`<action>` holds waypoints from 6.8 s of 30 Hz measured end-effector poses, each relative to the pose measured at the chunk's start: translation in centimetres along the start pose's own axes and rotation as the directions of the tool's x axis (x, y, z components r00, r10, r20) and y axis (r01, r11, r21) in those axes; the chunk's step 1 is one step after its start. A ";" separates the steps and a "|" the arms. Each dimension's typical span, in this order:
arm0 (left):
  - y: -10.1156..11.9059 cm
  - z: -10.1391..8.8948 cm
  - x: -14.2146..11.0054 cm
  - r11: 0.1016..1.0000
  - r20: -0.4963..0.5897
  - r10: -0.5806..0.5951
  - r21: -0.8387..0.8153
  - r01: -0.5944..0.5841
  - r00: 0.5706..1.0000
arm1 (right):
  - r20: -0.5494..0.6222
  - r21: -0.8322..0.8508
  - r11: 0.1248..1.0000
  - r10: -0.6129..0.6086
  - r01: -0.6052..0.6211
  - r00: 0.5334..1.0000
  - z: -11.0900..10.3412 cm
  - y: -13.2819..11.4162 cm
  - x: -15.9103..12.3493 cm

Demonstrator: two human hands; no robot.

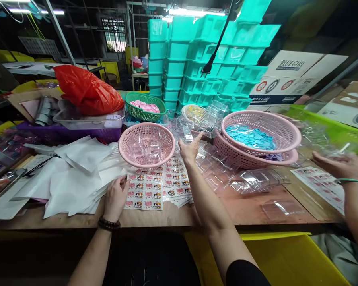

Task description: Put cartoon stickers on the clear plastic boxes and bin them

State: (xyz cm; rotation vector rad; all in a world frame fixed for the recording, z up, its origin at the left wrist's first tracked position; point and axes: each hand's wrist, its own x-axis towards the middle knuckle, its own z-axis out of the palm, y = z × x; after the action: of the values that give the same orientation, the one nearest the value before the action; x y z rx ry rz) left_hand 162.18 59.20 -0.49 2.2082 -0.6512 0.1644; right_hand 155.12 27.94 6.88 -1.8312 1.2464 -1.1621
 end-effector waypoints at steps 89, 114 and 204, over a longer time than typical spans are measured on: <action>7.9 1.6 -5.9 0.413 0.350 0.164 -0.873 0.258 0.922 | 0.640 0.007 0.968 -0.198 0.252 0.743 -12.8 0.2 -15.4; 5.1 0.6 -3.6 0.926 0.151 -0.109 -0.344 0.156 0.982 | 0.545 0.093 0.870 -0.452 0.485 0.706 -13.0 7.0 -13.3; 9.0 3.1 -3.5 0.849 0.587 0.477 -0.115 -0.516 0.654 | 0.647 -0.176 0.968 0.250 -0.178 0.720 -12.3 0.9 -10.9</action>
State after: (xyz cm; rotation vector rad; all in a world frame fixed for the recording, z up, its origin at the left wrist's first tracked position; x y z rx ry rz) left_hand 154.31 53.45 2.38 2.0717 -1.6356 -0.2644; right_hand 141.77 37.58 7.78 -1.8617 1.0477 -0.2464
